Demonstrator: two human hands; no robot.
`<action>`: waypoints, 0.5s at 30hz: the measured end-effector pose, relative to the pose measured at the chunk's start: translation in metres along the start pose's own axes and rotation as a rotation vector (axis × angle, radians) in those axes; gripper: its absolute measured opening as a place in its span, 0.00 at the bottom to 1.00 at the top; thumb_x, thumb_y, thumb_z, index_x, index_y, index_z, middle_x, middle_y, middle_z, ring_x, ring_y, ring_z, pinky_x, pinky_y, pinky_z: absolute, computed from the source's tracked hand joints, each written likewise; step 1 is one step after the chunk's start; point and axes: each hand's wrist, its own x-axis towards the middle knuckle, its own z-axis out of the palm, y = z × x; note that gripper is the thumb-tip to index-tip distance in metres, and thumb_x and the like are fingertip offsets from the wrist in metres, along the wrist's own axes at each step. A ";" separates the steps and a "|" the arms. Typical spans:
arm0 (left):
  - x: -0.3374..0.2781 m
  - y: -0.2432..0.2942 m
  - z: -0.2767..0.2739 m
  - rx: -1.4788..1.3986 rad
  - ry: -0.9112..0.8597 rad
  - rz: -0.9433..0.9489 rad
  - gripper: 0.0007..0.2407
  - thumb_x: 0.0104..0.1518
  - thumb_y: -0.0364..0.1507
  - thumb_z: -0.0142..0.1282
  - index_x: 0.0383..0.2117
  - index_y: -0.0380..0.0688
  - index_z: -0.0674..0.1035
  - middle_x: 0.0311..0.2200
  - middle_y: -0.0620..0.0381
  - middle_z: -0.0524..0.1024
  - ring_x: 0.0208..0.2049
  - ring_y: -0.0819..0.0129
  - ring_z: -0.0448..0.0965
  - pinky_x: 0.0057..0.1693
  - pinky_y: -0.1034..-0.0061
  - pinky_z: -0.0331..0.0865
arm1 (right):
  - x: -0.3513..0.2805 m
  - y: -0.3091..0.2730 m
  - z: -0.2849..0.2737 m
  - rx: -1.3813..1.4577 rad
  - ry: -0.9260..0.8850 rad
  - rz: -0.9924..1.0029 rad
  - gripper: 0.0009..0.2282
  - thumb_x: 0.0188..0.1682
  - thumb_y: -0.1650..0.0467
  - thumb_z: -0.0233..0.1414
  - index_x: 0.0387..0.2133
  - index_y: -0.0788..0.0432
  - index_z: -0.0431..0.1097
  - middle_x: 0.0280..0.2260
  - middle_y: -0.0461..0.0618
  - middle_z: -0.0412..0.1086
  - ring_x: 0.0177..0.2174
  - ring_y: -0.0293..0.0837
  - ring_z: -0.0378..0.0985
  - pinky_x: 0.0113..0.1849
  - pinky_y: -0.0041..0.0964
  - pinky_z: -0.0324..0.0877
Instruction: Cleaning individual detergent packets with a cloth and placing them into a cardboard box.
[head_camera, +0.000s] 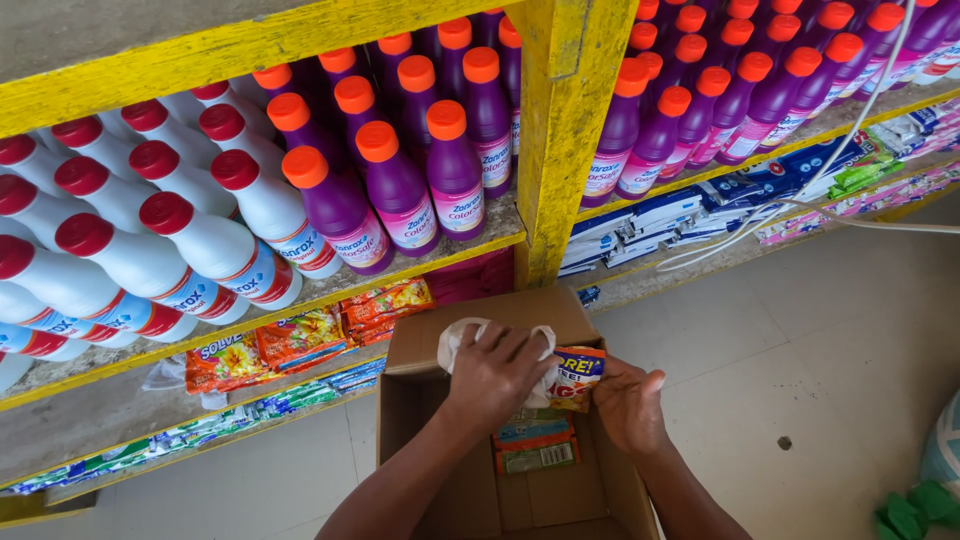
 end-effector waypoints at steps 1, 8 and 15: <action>0.002 0.000 -0.003 -0.003 -0.001 0.003 0.04 0.51 0.32 0.65 0.31 0.52 0.83 0.38 0.64 0.78 0.34 0.66 0.71 0.41 0.62 0.64 | -0.001 0.001 -0.003 0.000 0.004 -0.002 0.46 0.51 0.39 0.38 0.55 0.75 0.68 0.50 0.66 0.75 0.49 0.55 0.77 0.53 0.52 0.68; 0.002 0.027 0.003 -0.042 0.082 -0.033 0.11 0.58 0.36 0.63 0.38 0.43 0.80 0.37 0.54 0.79 0.37 0.63 0.72 0.44 0.62 0.64 | 0.002 -0.004 0.003 -0.167 -0.057 0.134 0.50 0.43 0.34 0.38 0.45 0.75 0.71 0.40 0.60 0.76 0.39 0.50 0.75 0.43 0.46 0.70; -0.006 0.002 0.024 0.050 -0.094 0.035 0.13 0.46 0.35 0.70 0.38 0.57 0.81 0.42 0.59 0.78 0.34 0.64 0.77 0.42 0.55 0.73 | -0.003 0.002 -0.012 -0.022 -0.083 0.123 0.56 0.39 0.32 0.37 0.54 0.79 0.66 0.45 0.69 0.76 0.41 0.55 0.80 0.43 0.48 0.75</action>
